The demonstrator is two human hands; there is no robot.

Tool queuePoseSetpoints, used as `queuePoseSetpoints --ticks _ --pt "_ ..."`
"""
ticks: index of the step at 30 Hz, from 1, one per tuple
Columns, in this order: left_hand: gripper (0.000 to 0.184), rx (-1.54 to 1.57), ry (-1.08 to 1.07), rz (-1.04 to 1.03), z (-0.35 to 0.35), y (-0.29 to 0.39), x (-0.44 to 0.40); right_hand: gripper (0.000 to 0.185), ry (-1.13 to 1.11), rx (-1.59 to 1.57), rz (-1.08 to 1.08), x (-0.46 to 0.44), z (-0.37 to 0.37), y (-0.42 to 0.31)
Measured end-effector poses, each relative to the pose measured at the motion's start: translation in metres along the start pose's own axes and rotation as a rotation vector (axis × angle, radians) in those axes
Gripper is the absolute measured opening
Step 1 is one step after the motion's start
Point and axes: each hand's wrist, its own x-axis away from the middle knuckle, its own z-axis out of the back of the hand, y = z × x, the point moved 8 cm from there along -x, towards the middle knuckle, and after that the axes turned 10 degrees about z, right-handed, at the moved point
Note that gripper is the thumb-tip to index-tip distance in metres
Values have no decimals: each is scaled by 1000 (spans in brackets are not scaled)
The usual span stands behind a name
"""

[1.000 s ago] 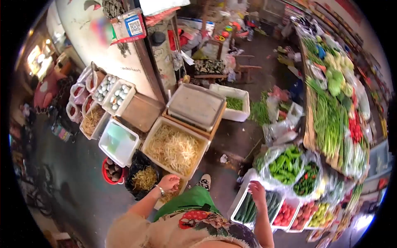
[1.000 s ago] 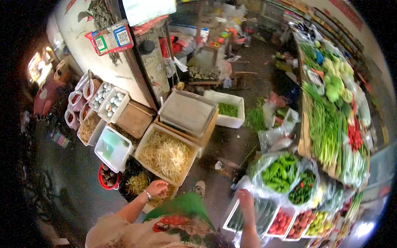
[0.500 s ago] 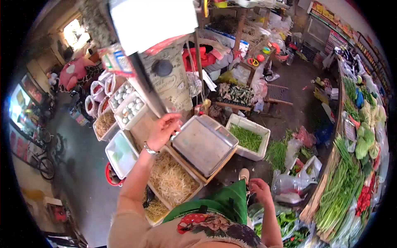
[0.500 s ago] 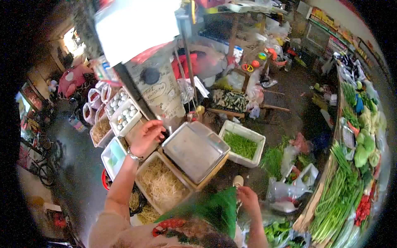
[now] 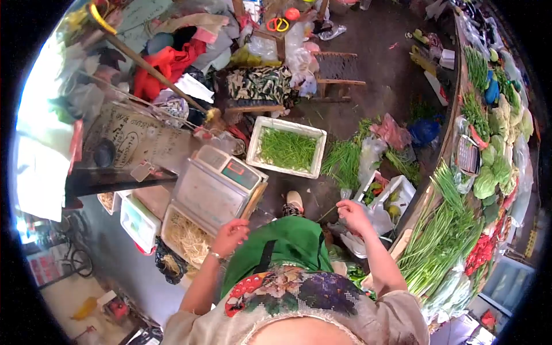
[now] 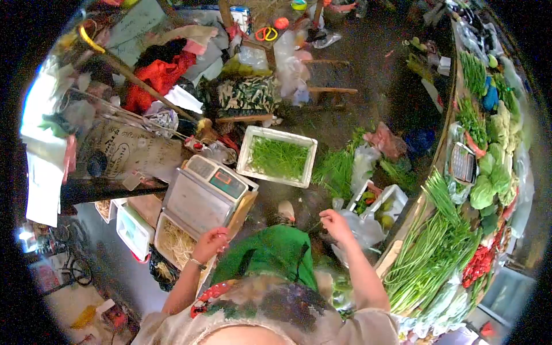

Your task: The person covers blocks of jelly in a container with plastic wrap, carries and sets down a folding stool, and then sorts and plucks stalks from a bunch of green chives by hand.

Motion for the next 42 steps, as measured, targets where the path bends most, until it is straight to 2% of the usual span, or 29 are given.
queuePoseSetpoints --ticks 3,6,11,15,18,23,24,27,30,33,34,37,42 --pt "28 29 17 94 -4 -17 0 22 21 -174 -124 -4 23 5" --pt "29 29 64 191 3 -26 -4 22 -25 -23 -203 -21 36 9" --pt "30 -123 143 163 9 -46 -33 20 -2 -163 -247 -56 41 -21" --pt "33 -257 226 184 -6 -48 -45 22 -97 -181 -335 -105 45 -31" --pt "36 -396 343 184 -26 -57 -60 27 -71 -231 -311 -169 59 -33" --pt "40 -621 481 268 -66 -90 -99 57 4 -386 -247 -334 93 2" --pt "41 -658 493 303 -75 -102 -103 58 37 -475 -239 -370 101 15" --pt "44 -763 502 398 -90 -127 -110 30 193 -741 -193 -476 123 45" --pt "46 -932 480 413 -49 -117 -175 28 216 -973 -178 -566 130 71" --pt "49 -1162 418 352 74 -63 -337 29 208 -1038 -190 -630 123 96" --pt "50 -1194 420 364 92 -65 -357 30 208 -1054 -164 -648 120 101" --pt "45 -1156 438 451 97 -106 -335 34 180 -1038 -50 -683 121 108" --pt "40 -955 663 654 91 -144 -207 41 40 -877 253 -705 134 84"
